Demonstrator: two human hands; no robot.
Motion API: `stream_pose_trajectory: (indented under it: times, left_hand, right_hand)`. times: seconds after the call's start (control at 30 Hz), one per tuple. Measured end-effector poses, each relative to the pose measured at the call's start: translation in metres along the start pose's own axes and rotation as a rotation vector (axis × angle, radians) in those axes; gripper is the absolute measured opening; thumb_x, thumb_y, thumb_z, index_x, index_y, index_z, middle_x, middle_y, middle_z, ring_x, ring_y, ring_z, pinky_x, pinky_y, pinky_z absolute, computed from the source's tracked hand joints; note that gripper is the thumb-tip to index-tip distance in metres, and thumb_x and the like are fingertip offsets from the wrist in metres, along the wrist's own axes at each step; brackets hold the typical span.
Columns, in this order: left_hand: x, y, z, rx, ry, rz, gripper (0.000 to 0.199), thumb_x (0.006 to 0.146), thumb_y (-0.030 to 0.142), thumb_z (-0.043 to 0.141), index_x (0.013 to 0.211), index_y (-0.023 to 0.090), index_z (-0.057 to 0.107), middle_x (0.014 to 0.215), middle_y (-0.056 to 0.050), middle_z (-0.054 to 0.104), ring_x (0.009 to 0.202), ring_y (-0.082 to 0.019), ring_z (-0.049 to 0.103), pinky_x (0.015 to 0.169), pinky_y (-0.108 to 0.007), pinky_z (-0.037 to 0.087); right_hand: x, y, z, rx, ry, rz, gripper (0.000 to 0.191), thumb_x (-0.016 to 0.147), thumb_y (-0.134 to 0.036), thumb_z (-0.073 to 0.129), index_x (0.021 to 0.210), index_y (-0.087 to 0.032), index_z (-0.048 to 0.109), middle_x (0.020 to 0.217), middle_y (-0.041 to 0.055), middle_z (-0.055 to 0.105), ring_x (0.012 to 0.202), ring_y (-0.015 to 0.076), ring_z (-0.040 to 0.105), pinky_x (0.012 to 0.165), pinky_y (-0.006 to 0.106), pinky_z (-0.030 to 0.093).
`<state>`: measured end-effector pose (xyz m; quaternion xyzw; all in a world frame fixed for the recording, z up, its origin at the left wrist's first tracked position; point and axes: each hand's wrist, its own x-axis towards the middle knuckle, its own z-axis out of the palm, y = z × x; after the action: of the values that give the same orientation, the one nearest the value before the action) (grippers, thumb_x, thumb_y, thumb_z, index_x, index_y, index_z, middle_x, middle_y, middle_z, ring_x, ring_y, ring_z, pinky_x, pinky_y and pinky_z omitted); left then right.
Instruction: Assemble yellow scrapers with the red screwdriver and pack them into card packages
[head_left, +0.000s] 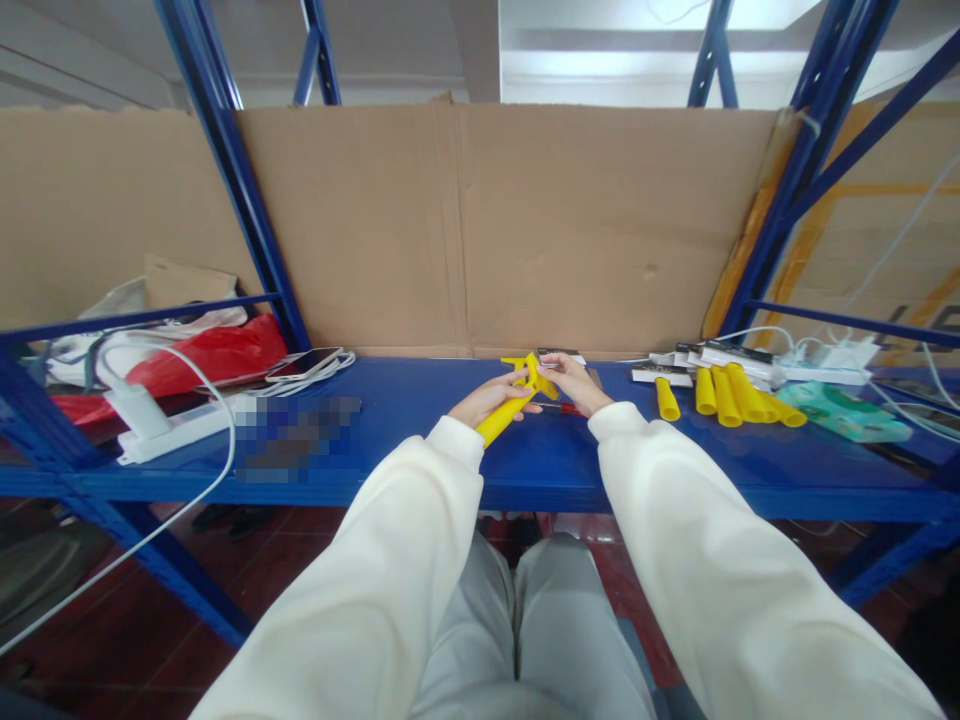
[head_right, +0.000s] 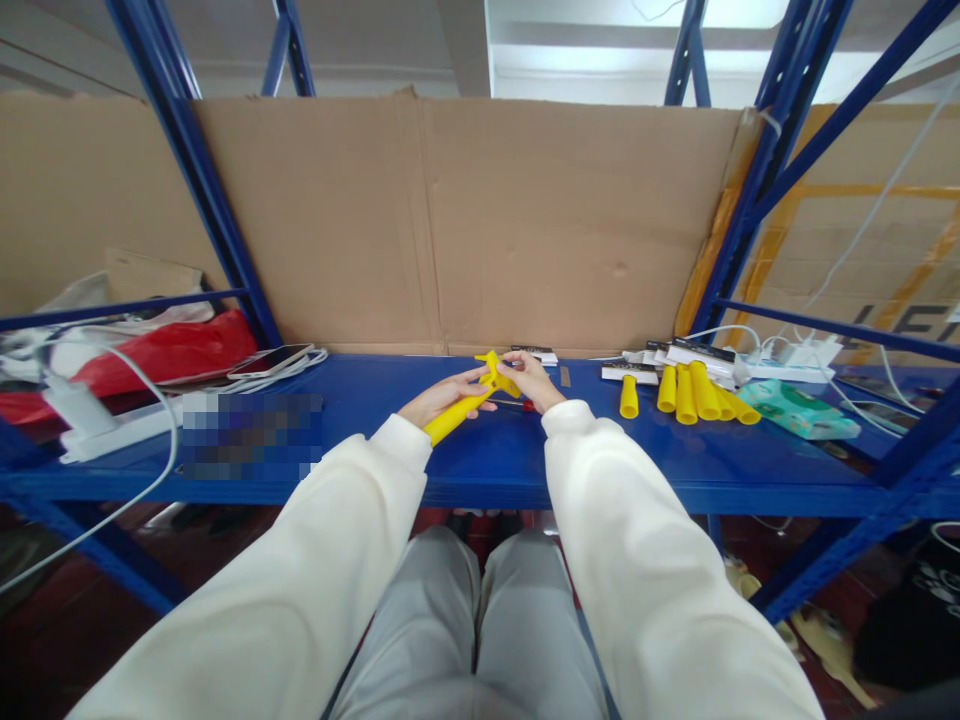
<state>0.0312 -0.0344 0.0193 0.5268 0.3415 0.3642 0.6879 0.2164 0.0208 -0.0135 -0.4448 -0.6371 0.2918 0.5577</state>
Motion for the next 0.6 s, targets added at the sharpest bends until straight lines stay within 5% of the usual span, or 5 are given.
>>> stream_pose_trajectory:
  times: [0.23,0.6]
  left_hand:
    - [-0.0011,-0.0002,-0.0007,0.028,-0.040,0.022,0.079,0.083,0.003,0.059,0.156,0.026,0.039,0.144,-0.017,0.056,0.067,-0.016,0.074,0.042,-0.018,0.045]
    - [-0.0003,-0.0003,-0.0017,-0.041,-0.037,0.068,0.079,0.081,0.001,0.062,0.153,0.026,0.042,0.125,-0.014,0.068,0.062,-0.013,0.071,0.040,-0.016,0.042]
  right_hand:
    - [-0.0028,-0.0056,-0.0035,0.079,-0.167,-0.002,0.035,0.071,-0.054,0.077,0.084,-0.023,0.067,0.095,0.0045,0.074,0.092,0.0198,0.066,0.088,0.034,0.052]
    - [-0.0075,-0.0098,0.0001,0.018,-0.138,-0.005,0.052,0.071,-0.073,0.067,0.084,-0.022,0.063,0.091,0.0038,0.072,0.089,0.0202,0.063,0.083,0.035,0.050]
